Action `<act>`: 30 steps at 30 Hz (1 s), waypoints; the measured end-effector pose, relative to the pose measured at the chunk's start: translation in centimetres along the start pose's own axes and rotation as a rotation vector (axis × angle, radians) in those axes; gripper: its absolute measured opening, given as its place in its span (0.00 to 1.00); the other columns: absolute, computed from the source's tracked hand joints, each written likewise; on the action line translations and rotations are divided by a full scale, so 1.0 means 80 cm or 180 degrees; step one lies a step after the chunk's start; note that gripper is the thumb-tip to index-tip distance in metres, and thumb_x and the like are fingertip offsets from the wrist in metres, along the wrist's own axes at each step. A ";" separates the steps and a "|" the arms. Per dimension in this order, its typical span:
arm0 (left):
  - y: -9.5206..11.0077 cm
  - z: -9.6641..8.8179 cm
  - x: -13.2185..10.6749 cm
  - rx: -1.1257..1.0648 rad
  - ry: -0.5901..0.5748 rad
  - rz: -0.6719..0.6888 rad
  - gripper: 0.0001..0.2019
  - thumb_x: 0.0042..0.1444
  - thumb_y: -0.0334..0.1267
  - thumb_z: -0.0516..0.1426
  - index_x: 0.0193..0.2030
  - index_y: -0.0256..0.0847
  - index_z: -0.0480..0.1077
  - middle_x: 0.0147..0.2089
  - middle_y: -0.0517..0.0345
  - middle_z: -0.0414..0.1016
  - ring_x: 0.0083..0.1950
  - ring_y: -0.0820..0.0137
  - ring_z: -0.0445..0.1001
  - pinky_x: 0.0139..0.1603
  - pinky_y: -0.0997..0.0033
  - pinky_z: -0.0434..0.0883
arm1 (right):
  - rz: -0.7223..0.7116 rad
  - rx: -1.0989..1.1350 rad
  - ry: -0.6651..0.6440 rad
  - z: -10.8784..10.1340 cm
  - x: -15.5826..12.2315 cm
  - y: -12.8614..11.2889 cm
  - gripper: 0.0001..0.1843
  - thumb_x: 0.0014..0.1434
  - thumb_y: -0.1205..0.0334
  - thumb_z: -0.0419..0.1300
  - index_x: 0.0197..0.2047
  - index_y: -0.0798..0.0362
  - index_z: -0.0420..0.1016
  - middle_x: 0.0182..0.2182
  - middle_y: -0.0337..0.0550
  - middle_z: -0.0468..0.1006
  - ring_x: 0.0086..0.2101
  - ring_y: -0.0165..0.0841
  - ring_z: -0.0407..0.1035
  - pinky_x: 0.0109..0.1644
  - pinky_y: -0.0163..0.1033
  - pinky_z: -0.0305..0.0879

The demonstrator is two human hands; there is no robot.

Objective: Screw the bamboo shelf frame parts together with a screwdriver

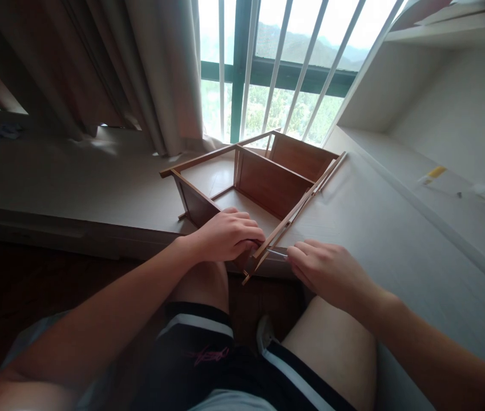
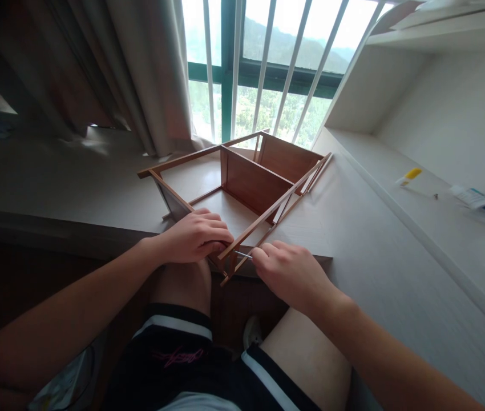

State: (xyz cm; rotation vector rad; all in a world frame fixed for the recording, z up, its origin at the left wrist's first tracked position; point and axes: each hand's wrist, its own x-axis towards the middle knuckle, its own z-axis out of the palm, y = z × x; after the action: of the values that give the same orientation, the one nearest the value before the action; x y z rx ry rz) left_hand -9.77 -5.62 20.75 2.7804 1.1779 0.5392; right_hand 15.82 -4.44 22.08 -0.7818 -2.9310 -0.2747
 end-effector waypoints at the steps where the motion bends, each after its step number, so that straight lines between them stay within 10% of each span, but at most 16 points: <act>1: 0.000 0.000 0.000 0.0004 0.0006 -0.0002 0.10 0.62 0.36 0.51 0.44 0.47 0.73 0.41 0.60 0.77 0.43 0.68 0.69 0.47 0.66 0.58 | 0.0003 -0.0009 0.0016 0.004 -0.001 -0.001 0.11 0.66 0.65 0.51 0.31 0.52 0.64 0.26 0.39 0.70 0.28 0.31 0.60 0.30 0.40 0.42; 23: -0.001 0.004 -0.002 -0.0005 0.0110 0.0001 0.11 0.63 0.36 0.50 0.45 0.46 0.72 0.41 0.59 0.77 0.44 0.67 0.70 0.47 0.66 0.58 | 0.0240 -0.0271 0.0187 0.021 -0.005 -0.010 0.12 0.67 0.64 0.51 0.29 0.52 0.65 0.24 0.39 0.69 0.27 0.32 0.62 0.30 0.40 0.41; 30: 0.000 -0.006 -0.004 -0.0223 -0.0016 0.0116 0.26 0.63 0.53 0.49 0.64 0.46 0.59 0.45 0.53 0.77 0.45 0.63 0.71 0.48 0.63 0.58 | 0.0340 0.0065 -0.0123 0.020 0.000 -0.019 0.10 0.66 0.65 0.51 0.31 0.52 0.65 0.25 0.39 0.72 0.26 0.32 0.66 0.29 0.40 0.42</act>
State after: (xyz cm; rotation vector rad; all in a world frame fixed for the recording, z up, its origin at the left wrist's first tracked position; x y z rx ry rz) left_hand -10.15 -5.83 21.10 2.7476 1.0876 0.5646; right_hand 14.95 -5.42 20.30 -0.9472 -2.9098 -0.2228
